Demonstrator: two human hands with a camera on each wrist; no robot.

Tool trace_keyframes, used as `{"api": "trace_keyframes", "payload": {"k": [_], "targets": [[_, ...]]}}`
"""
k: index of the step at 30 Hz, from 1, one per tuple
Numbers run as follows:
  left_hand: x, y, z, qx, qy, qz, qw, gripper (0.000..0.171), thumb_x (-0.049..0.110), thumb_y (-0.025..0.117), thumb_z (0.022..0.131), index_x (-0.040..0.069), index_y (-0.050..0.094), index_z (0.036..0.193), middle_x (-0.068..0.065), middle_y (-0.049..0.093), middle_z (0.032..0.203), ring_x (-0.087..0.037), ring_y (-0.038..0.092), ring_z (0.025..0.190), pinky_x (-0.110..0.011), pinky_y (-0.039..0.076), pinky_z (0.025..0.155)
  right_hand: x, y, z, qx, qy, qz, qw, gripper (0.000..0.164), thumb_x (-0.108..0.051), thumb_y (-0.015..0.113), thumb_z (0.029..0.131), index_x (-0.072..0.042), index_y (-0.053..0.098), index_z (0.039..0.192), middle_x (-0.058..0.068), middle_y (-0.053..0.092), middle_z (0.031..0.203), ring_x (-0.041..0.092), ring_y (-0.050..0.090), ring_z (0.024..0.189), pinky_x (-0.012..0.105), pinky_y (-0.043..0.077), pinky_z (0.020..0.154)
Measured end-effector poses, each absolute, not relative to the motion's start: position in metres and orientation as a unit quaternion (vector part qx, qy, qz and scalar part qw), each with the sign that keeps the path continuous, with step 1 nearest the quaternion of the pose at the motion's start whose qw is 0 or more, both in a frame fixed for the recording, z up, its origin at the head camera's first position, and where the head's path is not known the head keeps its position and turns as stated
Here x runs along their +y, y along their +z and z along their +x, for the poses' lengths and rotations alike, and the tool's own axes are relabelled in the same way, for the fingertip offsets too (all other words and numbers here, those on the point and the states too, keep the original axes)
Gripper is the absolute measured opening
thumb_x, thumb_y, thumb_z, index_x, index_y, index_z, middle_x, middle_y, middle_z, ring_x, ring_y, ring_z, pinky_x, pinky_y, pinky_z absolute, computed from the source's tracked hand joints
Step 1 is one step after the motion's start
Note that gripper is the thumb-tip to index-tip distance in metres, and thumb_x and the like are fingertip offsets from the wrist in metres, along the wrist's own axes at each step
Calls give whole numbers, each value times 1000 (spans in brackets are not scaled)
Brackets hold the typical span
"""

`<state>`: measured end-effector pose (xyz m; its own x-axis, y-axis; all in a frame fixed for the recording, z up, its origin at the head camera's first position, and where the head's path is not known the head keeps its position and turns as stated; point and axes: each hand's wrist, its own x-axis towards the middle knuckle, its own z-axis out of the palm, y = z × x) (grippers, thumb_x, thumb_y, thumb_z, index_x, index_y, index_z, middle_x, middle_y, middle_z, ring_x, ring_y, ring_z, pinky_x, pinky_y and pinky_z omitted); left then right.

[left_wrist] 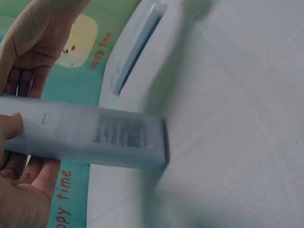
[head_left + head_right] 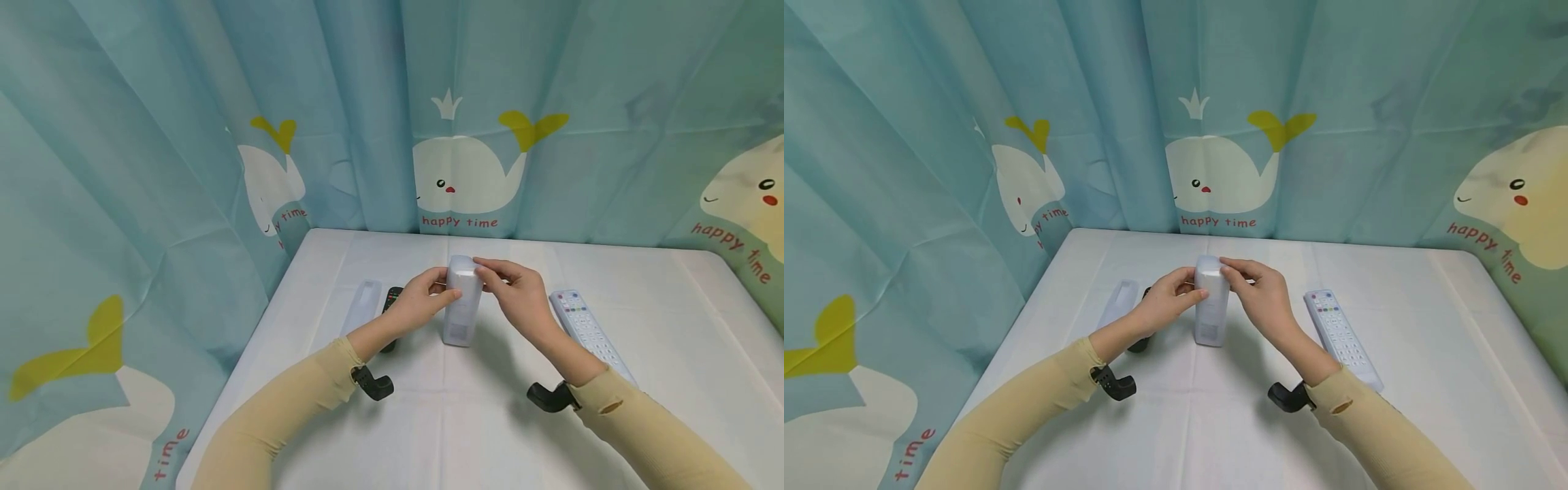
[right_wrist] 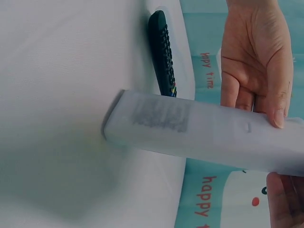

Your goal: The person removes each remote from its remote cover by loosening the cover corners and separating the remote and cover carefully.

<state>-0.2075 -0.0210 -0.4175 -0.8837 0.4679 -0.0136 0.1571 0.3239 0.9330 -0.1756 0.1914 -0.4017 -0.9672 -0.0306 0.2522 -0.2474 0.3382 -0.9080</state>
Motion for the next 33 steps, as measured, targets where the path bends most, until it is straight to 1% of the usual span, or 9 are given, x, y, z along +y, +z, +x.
{"api": "trace_keyframes", "payload": {"k": [4,9,13,17,21,25,29,33], "targets": [[-21,-419,-208,805,544,192,139,52,35,67,101,12,53,146,1,62,131,-15,60,119,-38,52,97,191,-404,-178,-808,576,88,92,36,-32,63,104,-9,72,129,9,69,127,22,70,99,23,58,81],[-21,-420,-208,807,541,192,137,51,36,67,101,13,54,145,2,62,128,-14,60,116,-38,52,96,194,-409,-183,-802,586,89,80,41,-35,59,106,-3,70,128,11,69,127,17,69,100,25,58,81],[-21,-419,-207,810,537,193,138,51,37,66,101,13,54,145,3,62,128,-13,60,116,-39,52,96,197,-410,-189,-793,603,75,48,47,-40,58,105,0,69,128,14,69,126,15,69,101,27,59,82],[-21,-419,-207,812,532,193,141,52,38,66,101,14,53,145,3,62,129,-14,59,119,-39,52,97,200,-409,-195,-777,627,54,10,49,-39,59,105,4,67,128,15,68,123,14,68,101,30,59,83],[-21,-418,-207,811,534,191,146,52,39,66,101,15,53,145,4,61,130,-15,58,122,-39,52,99,202,-409,-200,-766,642,40,-18,48,-35,61,105,7,66,127,11,68,121,13,69,97,30,59,83],[-21,-418,-207,810,534,190,150,50,39,67,101,16,55,144,5,61,131,-14,58,122,-38,51,99,202,-410,-204,-760,648,26,-41,46,-31,61,105,8,66,128,8,68,118,13,68,93,28,58,82],[-21,-418,-208,811,531,193,152,50,39,67,101,17,55,145,6,61,133,-14,57,121,-38,51,98,200,-411,-209,-754,654,14,-60,46,-30,63,104,9,65,128,5,68,113,14,65,90,27,58,79],[-22,-418,-208,810,530,199,153,52,39,67,101,17,55,146,6,61,133,-13,58,119,-37,52,97,197,-412,-214,-745,663,2,-75,45,-28,66,102,10,64,127,-1,70,105,13,64,85,26,56,75]]}}
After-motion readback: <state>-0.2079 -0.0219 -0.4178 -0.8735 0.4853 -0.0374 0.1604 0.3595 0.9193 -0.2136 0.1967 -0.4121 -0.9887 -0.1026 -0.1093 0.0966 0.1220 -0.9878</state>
